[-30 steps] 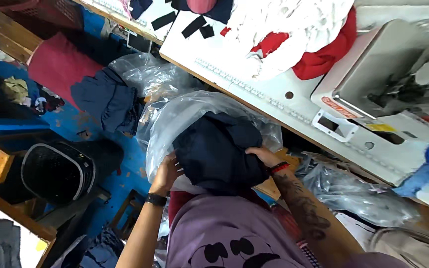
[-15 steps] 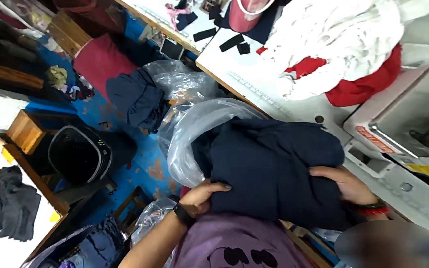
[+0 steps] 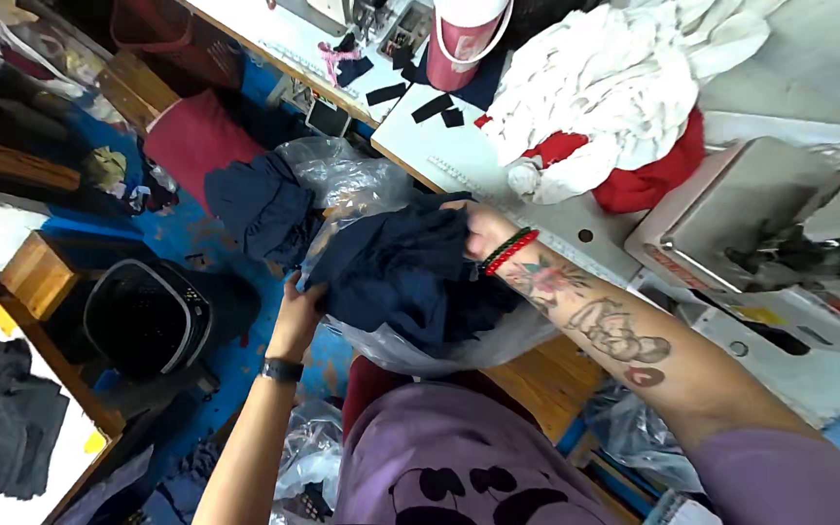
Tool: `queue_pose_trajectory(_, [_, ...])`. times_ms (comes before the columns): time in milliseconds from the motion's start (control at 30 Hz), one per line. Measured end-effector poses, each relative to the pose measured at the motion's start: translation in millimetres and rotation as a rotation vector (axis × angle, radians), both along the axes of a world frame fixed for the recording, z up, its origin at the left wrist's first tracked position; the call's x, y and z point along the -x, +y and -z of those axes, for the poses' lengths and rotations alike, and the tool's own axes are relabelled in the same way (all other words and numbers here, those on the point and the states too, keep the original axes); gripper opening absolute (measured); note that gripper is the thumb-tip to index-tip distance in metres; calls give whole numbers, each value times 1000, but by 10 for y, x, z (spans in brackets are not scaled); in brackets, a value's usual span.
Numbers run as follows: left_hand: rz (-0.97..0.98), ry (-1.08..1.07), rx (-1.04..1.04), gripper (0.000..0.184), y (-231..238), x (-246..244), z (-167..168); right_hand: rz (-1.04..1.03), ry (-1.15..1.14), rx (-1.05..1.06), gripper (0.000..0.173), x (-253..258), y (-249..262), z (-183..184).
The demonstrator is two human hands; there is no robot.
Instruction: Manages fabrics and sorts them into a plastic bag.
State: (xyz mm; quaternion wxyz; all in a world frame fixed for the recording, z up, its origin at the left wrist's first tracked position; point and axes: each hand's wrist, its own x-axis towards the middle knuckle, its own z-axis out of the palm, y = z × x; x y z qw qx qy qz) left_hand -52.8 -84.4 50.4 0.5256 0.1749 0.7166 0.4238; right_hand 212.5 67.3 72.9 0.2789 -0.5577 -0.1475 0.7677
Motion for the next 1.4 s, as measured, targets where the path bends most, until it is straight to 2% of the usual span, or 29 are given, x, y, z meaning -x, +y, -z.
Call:
queue_pose_trajectory(67, [250,456,-74,88,-132,98,-11,-31,-25,29,11,143,38,80])
queue_pose_trajectory(133, [414,770,-292,109,-166,76,-65,-37,-53,49,19,223,31,150])
queue_pose_trajectory(200, [571,959,-447,126,-71,-51,-82,-67,-83,63,22,259,11,170])
queue_pose_trajectory(267, [717,1154,-516,141,106,-203,13,-90,-100,66,21,268,-24,148])
queue_pose_trajectory(333, [849,1224,-548,146,303,-321,160,-91,-96,58,22,245,-67,118])
queue_pose_trajectory(367, [926,1181,-538,140,390,-376,195,-73,-83,55,22,220,-88,115])
queue_pose_trajectory(400, [995,1080,-514,127,460,-433,187,-43,-60,53,19,191,-107,110])
queue_pose_trajectory(500, [989,726,-458,63,583,-552,-29,63,31,79,18,91,-100,0])
queue_pose_trajectory(533, [940,648,-463,40,601,-558,-88,88,73,76,23,45,-109,-60])
queue_pose_trajectory(567, [899,579,-458,29,632,-551,-133,96,145,53,33,-14,-120,-118])
queue_pose_trajectory(633, [805,428,-437,21,675,-507,-197,43,298,-40,59,-154,-197,-270])
queue_pose_trajectory(700, [664,242,-335,24,609,-449,-439,-92,331,-188,67,-281,-320,-539])
queue_pose_trajectory(800, [417,72,-156,17,383,-304,-818,-276,298,-484,61,-445,-532,-905])
queue_pose_trajectory(900, [233,-123,-73,43,186,-29,-677,-416,148,-747,71,-445,-630,-908])
queue_pose_trajectory(967, [134,-208,11,42,47,162,-336,-502,19,-784,70,-362,-649,-591])
queue_pose_trajectory(1067, [-33,-276,84,32,-169,430,498,-663,-231,-632,69,-193,-697,367])
queue_pose_trajectory(1100, [-50,-301,80,39,-230,494,720,-724,-300,-563,71,-157,-729,699])
queue_pose_trajectory(1167, [-4,-256,96,55,-306,532,922,-823,-391,-476,70,-126,-805,1153])
queue_pose_trajectory(1233, [45,-146,156,57,-391,529,986,-833,-466,-478,68,-106,-909,1316])
queue_pose_trajectory(1300, [91,-83,189,57,-447,538,1055,-806,-608,-550,71,-51,-992,1290])
queue_pose_trajectory(1400, [207,-26,139,82,-429,492,1109,-825,-817,-739,90,112,-1045,1247])
